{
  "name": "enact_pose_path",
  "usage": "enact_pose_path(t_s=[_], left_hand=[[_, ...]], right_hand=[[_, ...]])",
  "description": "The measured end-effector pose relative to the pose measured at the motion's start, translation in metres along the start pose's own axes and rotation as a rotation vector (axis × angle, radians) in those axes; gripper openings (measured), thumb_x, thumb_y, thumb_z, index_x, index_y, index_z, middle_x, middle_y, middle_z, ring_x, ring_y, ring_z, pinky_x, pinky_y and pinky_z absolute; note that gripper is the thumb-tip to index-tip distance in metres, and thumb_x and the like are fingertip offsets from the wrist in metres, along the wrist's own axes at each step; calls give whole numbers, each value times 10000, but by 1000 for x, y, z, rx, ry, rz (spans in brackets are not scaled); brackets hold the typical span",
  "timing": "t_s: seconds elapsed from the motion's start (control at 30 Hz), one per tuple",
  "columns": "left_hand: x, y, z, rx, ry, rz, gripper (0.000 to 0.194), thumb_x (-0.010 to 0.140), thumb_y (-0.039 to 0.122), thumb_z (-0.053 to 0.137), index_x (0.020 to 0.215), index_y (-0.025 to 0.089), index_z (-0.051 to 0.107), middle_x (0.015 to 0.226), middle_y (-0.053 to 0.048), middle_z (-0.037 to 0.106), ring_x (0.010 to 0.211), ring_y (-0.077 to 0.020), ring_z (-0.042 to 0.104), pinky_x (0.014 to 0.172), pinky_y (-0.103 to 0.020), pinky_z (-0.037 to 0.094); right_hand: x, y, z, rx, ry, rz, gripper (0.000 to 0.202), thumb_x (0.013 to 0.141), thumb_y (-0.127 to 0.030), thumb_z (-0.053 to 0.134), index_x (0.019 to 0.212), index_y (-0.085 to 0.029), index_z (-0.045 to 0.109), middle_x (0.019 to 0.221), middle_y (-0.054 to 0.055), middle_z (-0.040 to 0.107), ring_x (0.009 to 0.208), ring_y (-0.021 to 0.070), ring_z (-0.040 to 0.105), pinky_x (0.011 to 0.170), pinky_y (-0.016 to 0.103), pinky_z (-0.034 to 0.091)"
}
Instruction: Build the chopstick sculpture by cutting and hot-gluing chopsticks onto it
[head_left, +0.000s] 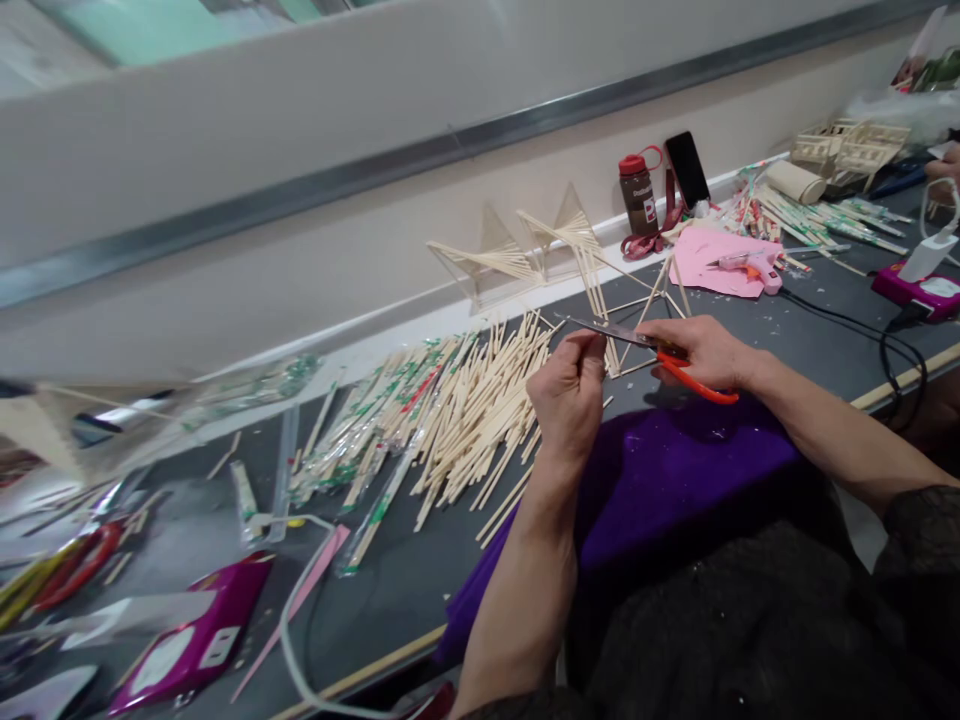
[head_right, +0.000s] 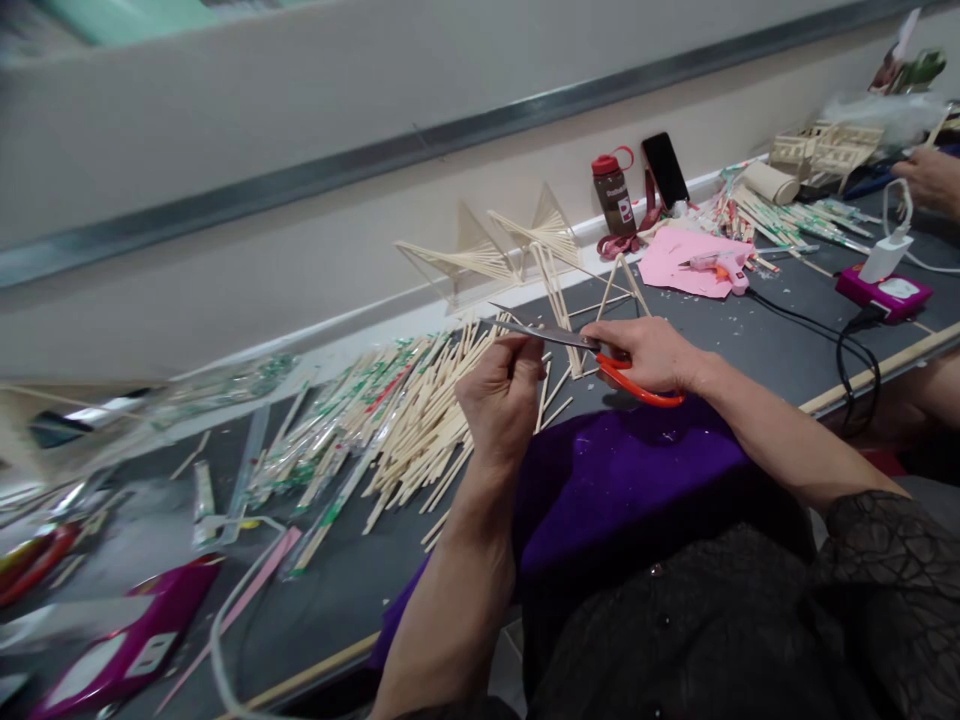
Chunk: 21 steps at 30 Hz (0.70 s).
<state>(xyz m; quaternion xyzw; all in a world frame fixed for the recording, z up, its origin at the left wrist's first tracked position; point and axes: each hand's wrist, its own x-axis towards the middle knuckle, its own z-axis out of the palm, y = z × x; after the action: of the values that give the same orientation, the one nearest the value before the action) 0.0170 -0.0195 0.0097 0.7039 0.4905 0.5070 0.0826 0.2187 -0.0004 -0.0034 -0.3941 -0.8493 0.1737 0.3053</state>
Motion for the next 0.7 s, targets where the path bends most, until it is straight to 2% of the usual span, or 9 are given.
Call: enact_pose_path(t_s=[0.2, 0.3, 0.4, 0.53, 0.7], left_hand=[[1, -11, 0, 143, 50, 230, 207, 934, 296, 563, 872, 191, 729, 748, -41, 731, 670, -138, 649, 652, -239, 460], [1, -18, 4, 209, 101, 380, 255, 954, 338, 543, 866, 194, 734, 739, -40, 734, 661, -127, 652, 627, -221, 447], [1, -22, 8, 245, 151, 496, 259, 967, 337, 538, 869, 194, 730, 699, -28, 722, 623, -118, 639, 595, -218, 429], [0, -23, 9, 243, 178, 531, 222, 968, 325, 549, 918, 207, 730, 705, -22, 718, 611, -119, 626, 578, -234, 411], [-1, -22, 8, 209, 156, 497, 203, 956, 313, 567, 913, 209, 735, 701, -22, 703, 615, -118, 611, 578, -236, 398]], right_hand=[[0, 4, 5, -30, 35, -27, 573, 794, -453, 679, 1289, -187, 569, 1014, 60, 674, 830, 174, 604, 764, 314, 448], [1, 8, 7, -55, 57, -76, 650, 773, -521, 701, 1316, -201, 543, 1108, 85, 655, 906, 209, 624, 802, 359, 474], [1, 12, 9, -40, 75, -132, 669, 775, -549, 699, 1323, -205, 527, 1121, 94, 643, 936, 221, 622, 823, 383, 490], [0, 11, 10, 1, 75, -167, 619, 794, -518, 688, 1308, -215, 523, 1084, 82, 650, 899, 208, 611, 811, 382, 500], [-2, 7, 11, 53, 72, -163, 481, 827, -331, 613, 1284, -208, 525, 1040, 53, 663, 777, 159, 577, 739, 336, 492]])
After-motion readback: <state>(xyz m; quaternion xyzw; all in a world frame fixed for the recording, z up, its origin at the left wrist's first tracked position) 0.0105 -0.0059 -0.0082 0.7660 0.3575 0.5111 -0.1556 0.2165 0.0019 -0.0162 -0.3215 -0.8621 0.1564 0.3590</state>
